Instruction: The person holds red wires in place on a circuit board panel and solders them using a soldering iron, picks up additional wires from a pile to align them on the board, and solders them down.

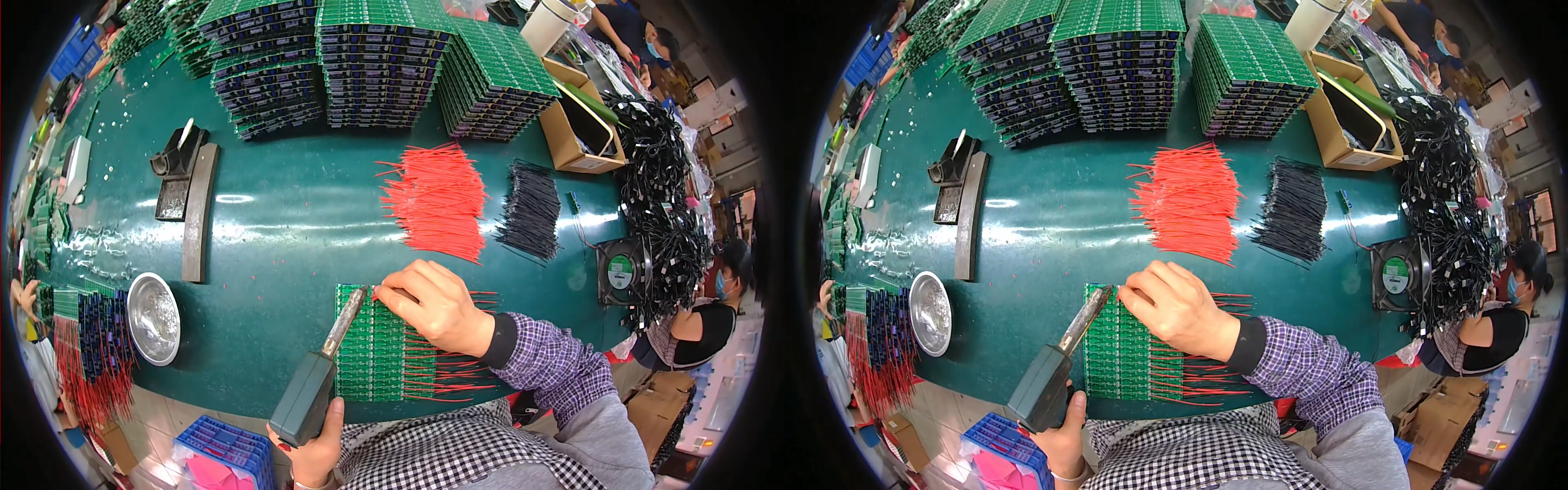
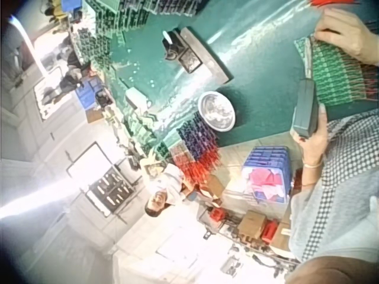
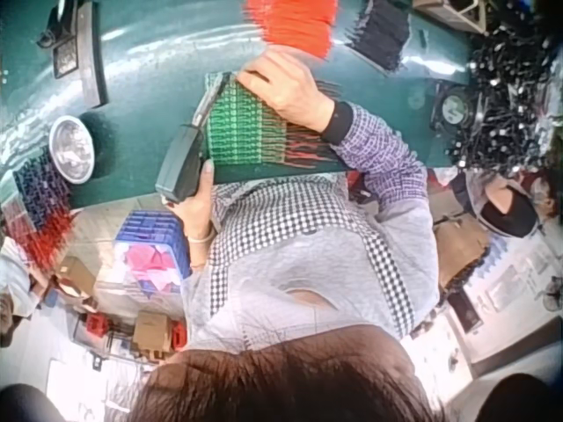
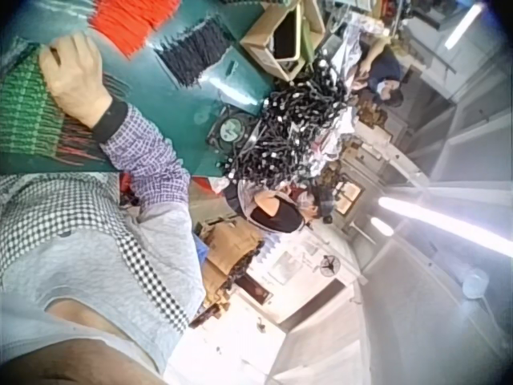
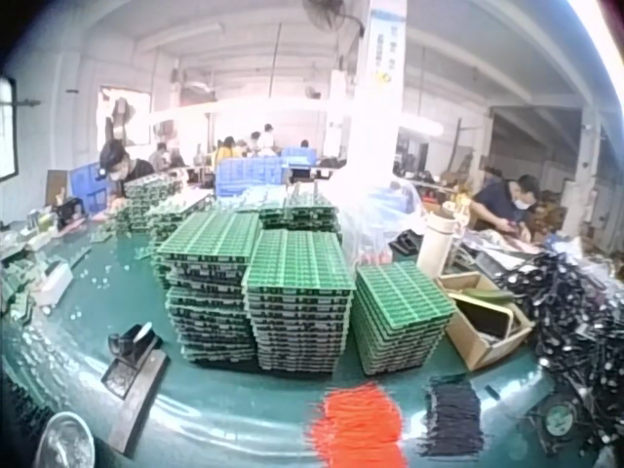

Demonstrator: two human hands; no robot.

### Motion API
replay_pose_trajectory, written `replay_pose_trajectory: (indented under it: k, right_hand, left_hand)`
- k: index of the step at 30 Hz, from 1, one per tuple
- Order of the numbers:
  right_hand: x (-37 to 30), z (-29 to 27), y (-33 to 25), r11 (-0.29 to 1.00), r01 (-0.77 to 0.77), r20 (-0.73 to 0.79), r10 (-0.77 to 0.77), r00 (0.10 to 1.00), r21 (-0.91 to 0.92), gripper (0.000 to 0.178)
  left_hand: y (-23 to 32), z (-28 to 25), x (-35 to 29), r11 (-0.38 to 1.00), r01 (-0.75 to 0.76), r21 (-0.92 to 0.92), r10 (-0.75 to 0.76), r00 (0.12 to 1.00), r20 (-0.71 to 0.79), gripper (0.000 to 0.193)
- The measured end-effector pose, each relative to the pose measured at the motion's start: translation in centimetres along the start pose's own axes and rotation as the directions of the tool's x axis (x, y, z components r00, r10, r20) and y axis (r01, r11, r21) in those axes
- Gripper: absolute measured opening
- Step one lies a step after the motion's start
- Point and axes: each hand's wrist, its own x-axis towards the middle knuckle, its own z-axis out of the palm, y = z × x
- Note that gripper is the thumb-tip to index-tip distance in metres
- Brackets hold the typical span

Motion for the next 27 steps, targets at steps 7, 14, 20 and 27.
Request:
replay_pose_trajectory:
  k: [7,14,20,27]
  right_hand:
    - [0.0,0.0,0.1,1.0,0.009,0.007,-0.009,1.0,0.008,0.026]
    - [0.0,0.1,0.2,1.0,0.011,0.016,-0.011,1.0,0.016,0.027]
    - [0.0,0.1,0.2,1.0,0.018,0.005,-0.018,1.0,0.021,0.028]
    - [0.1,0.0,0.1,1.0,0.003,0.027,-0.004,1.0,0.022,0.03]
  left_hand:
    - [0.2,0.2,0.2,1.0,0.001,-0.018,-0.001,1.0,-0.017,0.038]
    - [0.9,0.4,0.6,0.995,0.083,-0.05,-0.083,0.997,0.006,0.036]
    - [0.6,0.9,1.2,0.995,-0.094,-0.018,0.092,0.991,-0.094,0.027]
    - [0.0,0.3,0.4,0.999,-0.043,-0.007,0.042,0.997,-0.059,0.029]
